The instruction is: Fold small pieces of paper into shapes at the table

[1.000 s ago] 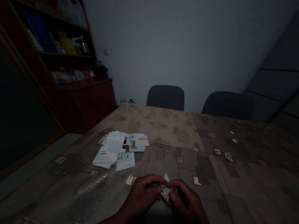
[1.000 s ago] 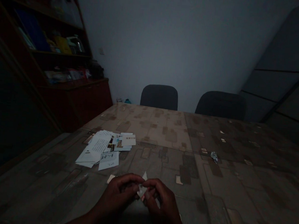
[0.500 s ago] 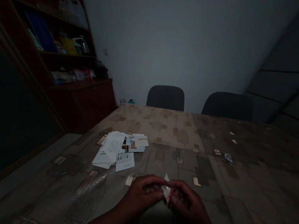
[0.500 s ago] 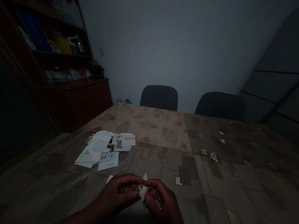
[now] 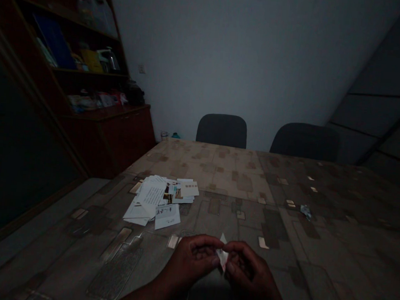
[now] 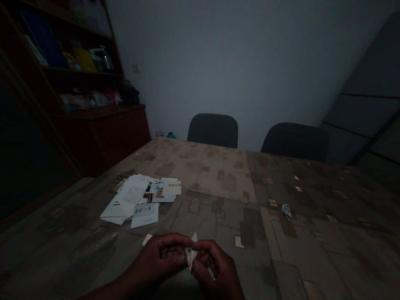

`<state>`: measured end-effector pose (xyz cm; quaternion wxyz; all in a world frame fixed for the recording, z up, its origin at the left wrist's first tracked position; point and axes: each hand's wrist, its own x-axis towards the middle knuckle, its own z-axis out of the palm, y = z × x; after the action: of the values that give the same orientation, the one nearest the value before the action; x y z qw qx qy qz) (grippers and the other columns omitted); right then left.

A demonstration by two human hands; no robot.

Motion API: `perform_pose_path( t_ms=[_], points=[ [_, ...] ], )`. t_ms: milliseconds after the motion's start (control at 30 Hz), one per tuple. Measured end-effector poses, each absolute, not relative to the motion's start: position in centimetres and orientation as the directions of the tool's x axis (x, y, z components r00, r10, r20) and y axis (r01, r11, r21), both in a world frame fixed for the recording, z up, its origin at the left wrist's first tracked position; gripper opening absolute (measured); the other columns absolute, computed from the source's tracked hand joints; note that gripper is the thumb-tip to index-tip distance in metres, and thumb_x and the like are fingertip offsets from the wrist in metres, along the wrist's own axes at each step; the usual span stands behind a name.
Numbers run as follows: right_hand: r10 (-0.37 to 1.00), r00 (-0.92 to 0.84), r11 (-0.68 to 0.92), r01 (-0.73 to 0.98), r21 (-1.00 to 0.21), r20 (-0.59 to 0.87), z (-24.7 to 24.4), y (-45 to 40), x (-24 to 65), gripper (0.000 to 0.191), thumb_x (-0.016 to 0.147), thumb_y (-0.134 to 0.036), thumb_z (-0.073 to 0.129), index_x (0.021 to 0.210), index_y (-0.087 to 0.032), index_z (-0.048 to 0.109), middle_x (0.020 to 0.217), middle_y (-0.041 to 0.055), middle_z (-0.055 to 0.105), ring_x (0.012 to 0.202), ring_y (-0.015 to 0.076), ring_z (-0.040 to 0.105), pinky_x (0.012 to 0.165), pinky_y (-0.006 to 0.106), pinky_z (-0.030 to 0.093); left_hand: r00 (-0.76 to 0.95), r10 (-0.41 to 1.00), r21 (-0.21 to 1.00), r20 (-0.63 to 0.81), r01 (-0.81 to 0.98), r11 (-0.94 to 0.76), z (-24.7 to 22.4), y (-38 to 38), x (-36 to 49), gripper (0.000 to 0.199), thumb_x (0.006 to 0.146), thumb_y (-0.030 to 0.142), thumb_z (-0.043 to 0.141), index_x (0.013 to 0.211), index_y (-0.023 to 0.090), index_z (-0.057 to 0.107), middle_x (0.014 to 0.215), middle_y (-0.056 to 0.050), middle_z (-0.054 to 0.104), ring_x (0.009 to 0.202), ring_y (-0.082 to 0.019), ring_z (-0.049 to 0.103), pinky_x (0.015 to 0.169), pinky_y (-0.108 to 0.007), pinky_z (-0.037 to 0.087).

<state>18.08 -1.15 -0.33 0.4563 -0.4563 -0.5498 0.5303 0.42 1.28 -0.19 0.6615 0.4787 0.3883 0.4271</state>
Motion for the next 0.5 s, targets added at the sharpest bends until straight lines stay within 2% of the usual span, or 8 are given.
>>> perform_pose_path(
  t_ms=[400,500],
  points=[
    [0.987,-0.159,-0.013,-0.053,-0.998,-0.005,-0.25,-1.10,17.83,0.028,0.079,-0.041,0.066,0.095,-0.018,0.062,0.067,-0.0020,0.057,0.061,0.0146,0.053,0.059,0.025,0.039,0.320,0.939,0.963,-0.126,-0.187,0.193,-0.11,1.18,0.41,0.038,0.061,0.035,0.087,0.091,0.015,0.076,0.075,-0.005,0.072,0.071,-0.017,0.065,0.067,-0.025,0.048],
    [0.984,-0.180,0.009,-0.009,-1.000,0.010,-0.37,-1.00,17.96,0.025,0.079,-0.038,0.066,0.094,-0.017,0.063,0.068,-0.0022,0.056,0.062,0.0144,0.053,0.060,0.025,0.040,0.318,0.940,0.967,-0.120,-0.177,0.183,0.07,1.18,0.48,0.037,0.061,0.035,0.086,0.090,0.014,0.075,0.073,-0.004,0.071,0.069,-0.017,0.064,0.066,-0.025,0.048]
  ],
)
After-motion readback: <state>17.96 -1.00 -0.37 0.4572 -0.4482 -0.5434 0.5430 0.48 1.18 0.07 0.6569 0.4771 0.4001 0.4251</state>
